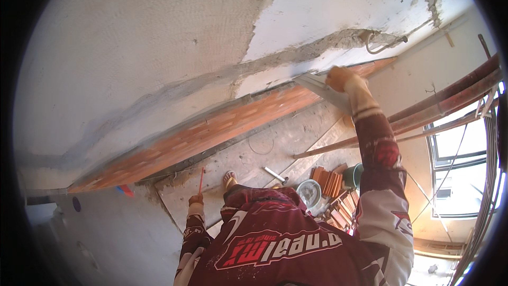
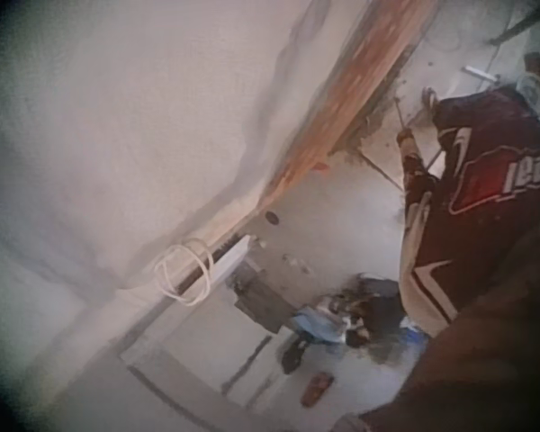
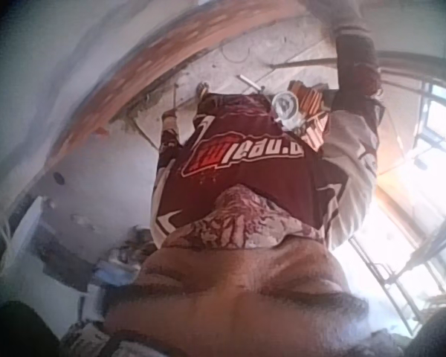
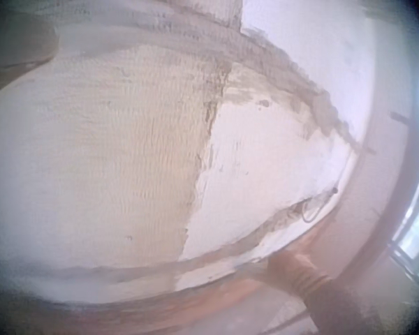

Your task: The person scoops plaster from a bucket using a trowel and applies it to the upper section of a wall where tiles meet the ceiling. They repeatedly smooth the plaster along the edge and corners, occasionally dipping the trowel back into the bucket to gather more material.

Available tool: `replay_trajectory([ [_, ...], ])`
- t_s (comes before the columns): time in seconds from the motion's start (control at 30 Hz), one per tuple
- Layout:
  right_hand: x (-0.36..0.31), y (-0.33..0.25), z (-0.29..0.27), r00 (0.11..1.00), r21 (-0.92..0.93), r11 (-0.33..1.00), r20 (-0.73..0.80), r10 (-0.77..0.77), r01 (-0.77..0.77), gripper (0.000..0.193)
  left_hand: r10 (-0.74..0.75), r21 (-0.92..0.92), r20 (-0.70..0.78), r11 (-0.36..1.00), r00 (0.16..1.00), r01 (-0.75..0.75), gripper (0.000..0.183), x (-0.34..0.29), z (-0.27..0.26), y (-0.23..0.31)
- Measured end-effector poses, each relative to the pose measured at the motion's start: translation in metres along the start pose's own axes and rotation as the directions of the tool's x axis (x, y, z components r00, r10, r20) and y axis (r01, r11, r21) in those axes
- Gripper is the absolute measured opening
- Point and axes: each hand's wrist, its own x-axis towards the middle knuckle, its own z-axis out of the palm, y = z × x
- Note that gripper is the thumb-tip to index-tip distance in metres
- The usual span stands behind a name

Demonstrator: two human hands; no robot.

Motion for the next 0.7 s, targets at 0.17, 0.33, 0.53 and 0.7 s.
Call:
replay_trajectory([
  [0.17, -0.06, 0.017, 0.06, 0.985, 0.367, 0.919, -0.141, -0.096, 0.142, 0.026, -0.329, -0.398, 0.065, 0.857, 0.942, 0.326, 0.035, -0.011, 0.011, 0.0],
  [0.33, -0.112, -0.042, 0.079, 0.945, 0.611, 0.721, -0.192, -0.266, 0.327, 0.029, -0.002, 0.041, 0.02, 0.999, 1.0, 0.001, 0.031, 0.011, 0.007, -0.024],
  [0.53, -0.122, -0.093, 0.105, 0.917, 0.735, 0.575, -0.166, -0.362, 0.359, 0.029, 0.137, -0.101, -0.055, 0.985, 0.989, -0.142, 0.029, 0.024, -0.025, 0.016],
  [0.7, -0.099, -0.122, 0.105, 0.857, 0.761, 0.483, -0.181, -0.482, 0.433, 0.029, 0.111, -0.147, -0.216, 0.979, 0.97, -0.144, 0.03, 0.012, -0.013, -0.003],
])
